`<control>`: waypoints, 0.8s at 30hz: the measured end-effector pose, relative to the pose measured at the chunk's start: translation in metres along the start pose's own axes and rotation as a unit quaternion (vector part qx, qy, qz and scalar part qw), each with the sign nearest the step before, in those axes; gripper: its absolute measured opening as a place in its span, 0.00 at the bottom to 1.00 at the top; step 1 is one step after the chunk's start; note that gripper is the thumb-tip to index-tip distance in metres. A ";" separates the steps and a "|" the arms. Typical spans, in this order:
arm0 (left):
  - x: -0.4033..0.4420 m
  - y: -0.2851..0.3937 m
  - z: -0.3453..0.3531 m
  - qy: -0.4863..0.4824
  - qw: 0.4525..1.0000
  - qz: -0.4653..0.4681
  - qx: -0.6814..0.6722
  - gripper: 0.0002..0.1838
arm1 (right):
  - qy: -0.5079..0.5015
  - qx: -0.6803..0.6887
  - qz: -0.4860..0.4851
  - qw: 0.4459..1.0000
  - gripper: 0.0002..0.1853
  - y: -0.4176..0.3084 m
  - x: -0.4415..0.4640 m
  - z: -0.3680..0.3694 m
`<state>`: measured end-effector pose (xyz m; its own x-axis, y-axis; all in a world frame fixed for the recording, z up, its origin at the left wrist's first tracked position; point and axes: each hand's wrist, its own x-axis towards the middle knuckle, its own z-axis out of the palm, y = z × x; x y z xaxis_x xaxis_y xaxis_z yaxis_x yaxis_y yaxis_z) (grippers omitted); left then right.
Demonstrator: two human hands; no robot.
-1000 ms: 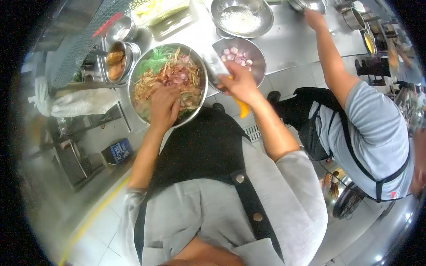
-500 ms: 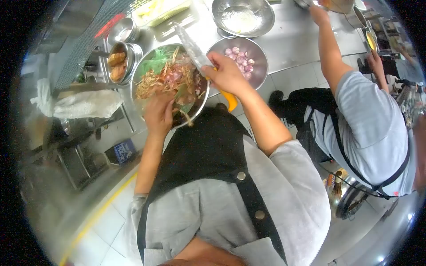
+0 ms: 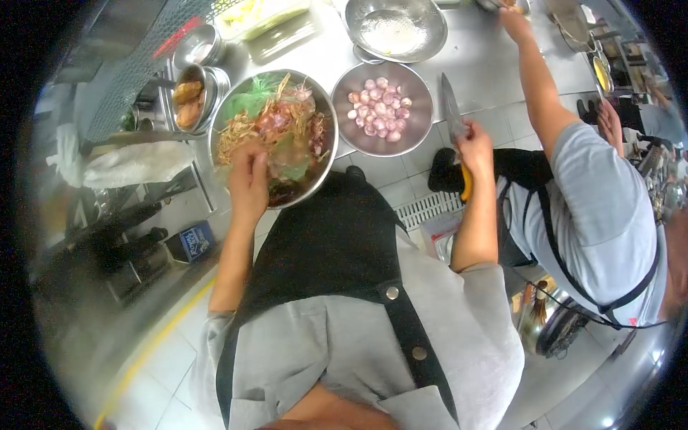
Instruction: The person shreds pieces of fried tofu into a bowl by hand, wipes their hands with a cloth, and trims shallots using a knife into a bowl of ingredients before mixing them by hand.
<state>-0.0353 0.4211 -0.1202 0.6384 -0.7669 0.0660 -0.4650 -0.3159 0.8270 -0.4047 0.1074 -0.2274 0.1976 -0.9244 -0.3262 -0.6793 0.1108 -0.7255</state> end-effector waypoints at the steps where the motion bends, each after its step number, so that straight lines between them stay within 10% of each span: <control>1: 0.007 -0.005 0.001 0.022 0.999 0.038 -0.023 0.04 | -0.003 0.029 -0.005 1.000 0.19 0.001 0.011 0.015; 6: 0.025 0.011 -0.014 0.035 0.982 -0.032 -0.181 0.03 | 0.034 0.128 -0.016 0.991 0.17 -0.010 0.046 0.070; 8: 0.032 0.011 -0.021 0.037 0.969 -0.015 -0.245 0.02 | 0.144 -0.076 -0.074 0.984 0.17 -0.018 0.048 0.074; 18: 0.042 0.042 -0.047 -0.002 0.919 0.044 -0.391 0.19 | 0.113 -0.150 -0.130 0.974 0.23 -0.032 0.060 0.081; 24: 0.060 0.024 -0.063 0.026 0.929 0.049 -0.366 0.22 | 0.141 0.017 -0.105 0.984 0.22 -0.023 0.068 0.067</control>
<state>0.0303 0.4031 -0.0612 0.6526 -0.7377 0.1727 0.0069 0.2338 0.9723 -0.3285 0.0669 -0.2738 0.1231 -0.9923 0.0105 -0.6201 -0.0852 -0.7799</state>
